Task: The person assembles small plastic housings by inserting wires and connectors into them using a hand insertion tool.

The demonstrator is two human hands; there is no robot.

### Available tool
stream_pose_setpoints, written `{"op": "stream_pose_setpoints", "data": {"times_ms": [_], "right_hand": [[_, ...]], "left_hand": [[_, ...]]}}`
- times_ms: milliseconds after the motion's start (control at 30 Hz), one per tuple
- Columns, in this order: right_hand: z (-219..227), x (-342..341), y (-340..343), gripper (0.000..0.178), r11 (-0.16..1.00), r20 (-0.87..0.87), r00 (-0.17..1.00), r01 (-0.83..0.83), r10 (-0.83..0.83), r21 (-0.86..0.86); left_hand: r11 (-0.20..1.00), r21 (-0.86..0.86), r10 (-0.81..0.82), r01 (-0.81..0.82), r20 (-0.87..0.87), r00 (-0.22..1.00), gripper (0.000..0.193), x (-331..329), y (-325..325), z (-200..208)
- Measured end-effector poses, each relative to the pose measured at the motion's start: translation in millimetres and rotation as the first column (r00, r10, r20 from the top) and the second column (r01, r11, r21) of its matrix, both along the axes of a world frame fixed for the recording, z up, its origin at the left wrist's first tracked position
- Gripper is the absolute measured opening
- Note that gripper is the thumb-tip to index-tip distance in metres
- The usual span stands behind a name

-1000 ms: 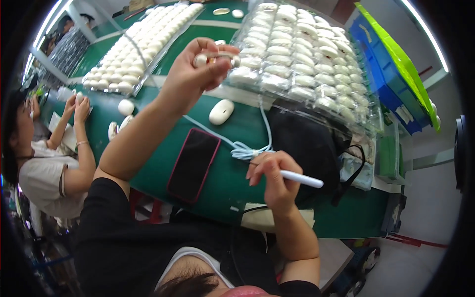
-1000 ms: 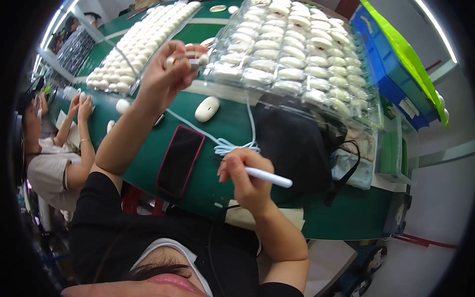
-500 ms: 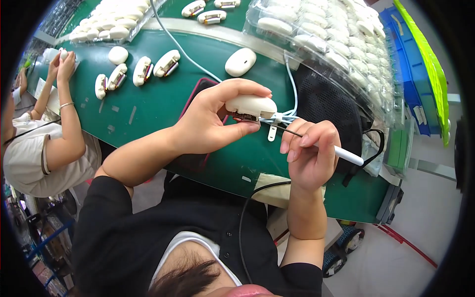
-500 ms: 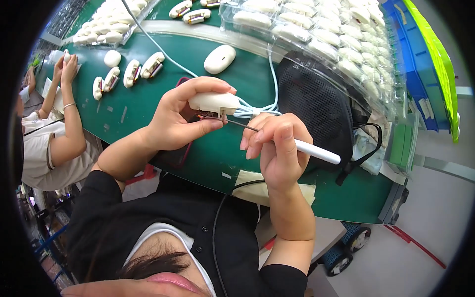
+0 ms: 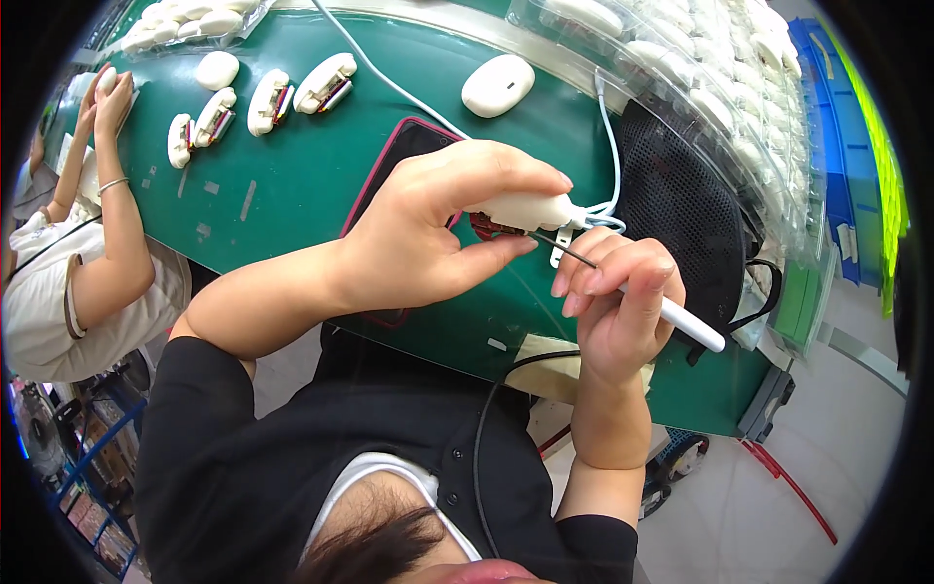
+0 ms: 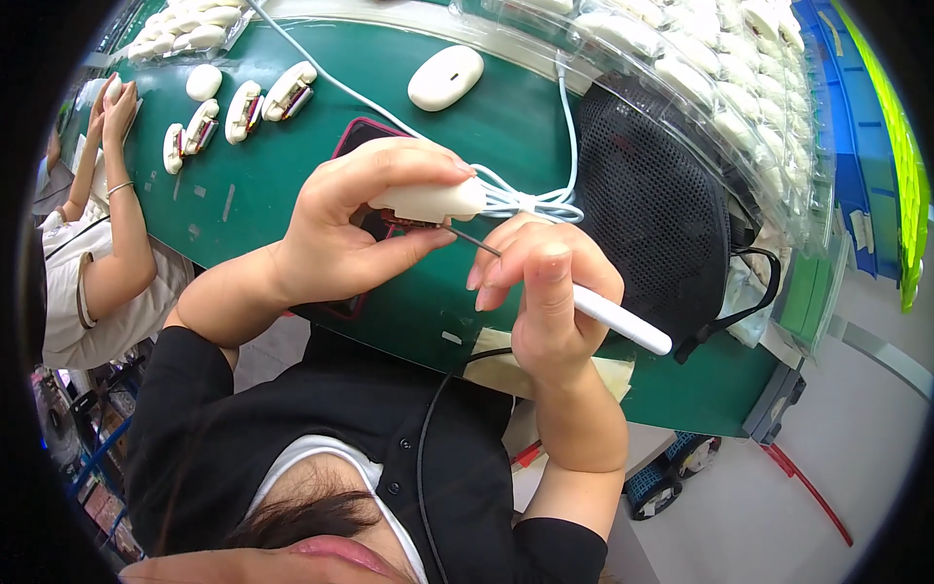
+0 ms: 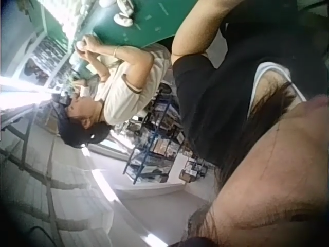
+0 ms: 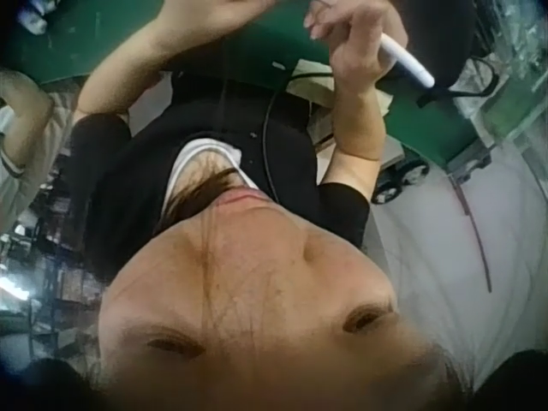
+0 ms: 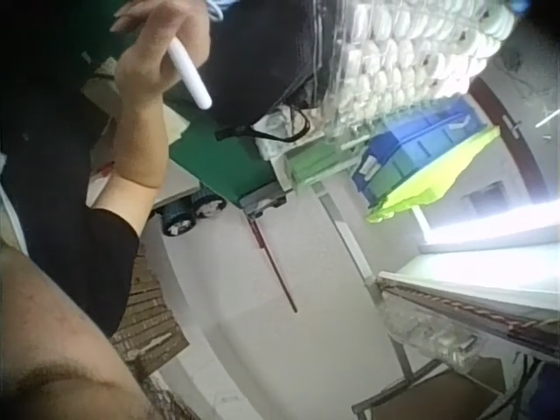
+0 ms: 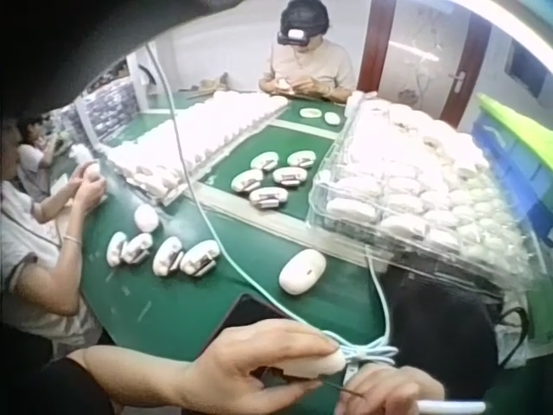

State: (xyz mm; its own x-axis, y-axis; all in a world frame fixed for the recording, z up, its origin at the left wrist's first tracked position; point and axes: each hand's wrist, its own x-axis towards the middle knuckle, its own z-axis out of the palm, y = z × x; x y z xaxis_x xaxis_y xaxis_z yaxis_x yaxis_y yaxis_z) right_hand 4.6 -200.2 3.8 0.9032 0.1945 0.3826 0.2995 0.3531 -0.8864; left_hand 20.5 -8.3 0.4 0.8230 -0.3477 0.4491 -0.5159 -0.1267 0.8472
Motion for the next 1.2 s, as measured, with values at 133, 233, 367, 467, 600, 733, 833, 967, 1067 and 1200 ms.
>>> {"op": "stream_pose_setpoints", "data": {"times_ms": [133, 233, 367, 467, 600, 733, 833, 967, 1067, 1200], "right_hand": [[-1.0, -0.9, 1.6, 0.044, 0.997, 0.036, 0.999, 0.043, -0.041, -0.057], [0.6, -1.9, 0.7, 0.04, 0.991, 0.062, 0.997, 0.056, -0.049, -0.125], [1.1, -2.7, 1.7, 0.035, 0.977, 0.14, 0.989, 0.076, -0.048, -0.198], [0.4, -1.7, -0.8, 0.036, 0.988, 0.048, 0.998, 0.034, -0.027, -0.153], [3.6, -1.9, -2.6, 0.038, 0.992, -0.025, 1.0, 0.009, -0.012, -0.129], [4.6, -2.0, -2.9, 0.038, 0.988, -0.008, 1.0, 0.016, -0.018, -0.155], [3.2, -3.1, -2.5, 0.035, 0.982, 0.035, 0.999, 0.035, -0.029, -0.187], [5.0, -2.7, -2.2, 0.032, 0.97, 0.077, 0.997, 0.038, -0.02, -0.24], [5.4, -2.1, -2.9, 0.036, 0.978, 0.021, 1.0, 0.016, -0.012, -0.207], [7.4, -1.1, -4.8, 0.041, 0.987, -0.069, 0.997, -0.031, 0.02, -0.157]], "left_hand": [[1.0, 0.001, 0.01, -0.01, 0.011, 1.0, 0.045, -0.3, -0.6, 0.9], [0.999, 0.031, 0.023, -0.026, 0.064, 0.998, 0.046, 0.5, 0.0, 0.9], [0.999, 0.05, 0.015, -0.018, 0.052, 0.999, 0.046, 0.1, 0.0, 0.6], [0.999, 0.053, 0.008, -0.01, 0.036, 0.999, 0.046, -0.2, -0.5, 0.1], [0.999, 0.053, -0.008, 0.006, 0.035, 0.999, 0.045, -0.3, -1.0, 0.0], [0.999, 0.052, -0.016, 0.014, 0.034, 0.999, 0.046, -0.4, -1.0, 0.4], [0.998, 0.06, -0.012, 0.011, 0.023, 1.0, 0.046, -1.0, -1.2, -0.2], [0.998, 0.062, -0.013, 0.013, 0.006, 1.0, 0.047, -0.8, -1.2, -0.6], [0.997, 0.076, -0.027, 0.025, 0.021, 0.999, 0.047, -0.8, -0.7, 0.3], [0.996, 0.083, -0.04, 0.04, -0.009, 0.999, 0.047, -2.1, -0.8, 1.8]]}}
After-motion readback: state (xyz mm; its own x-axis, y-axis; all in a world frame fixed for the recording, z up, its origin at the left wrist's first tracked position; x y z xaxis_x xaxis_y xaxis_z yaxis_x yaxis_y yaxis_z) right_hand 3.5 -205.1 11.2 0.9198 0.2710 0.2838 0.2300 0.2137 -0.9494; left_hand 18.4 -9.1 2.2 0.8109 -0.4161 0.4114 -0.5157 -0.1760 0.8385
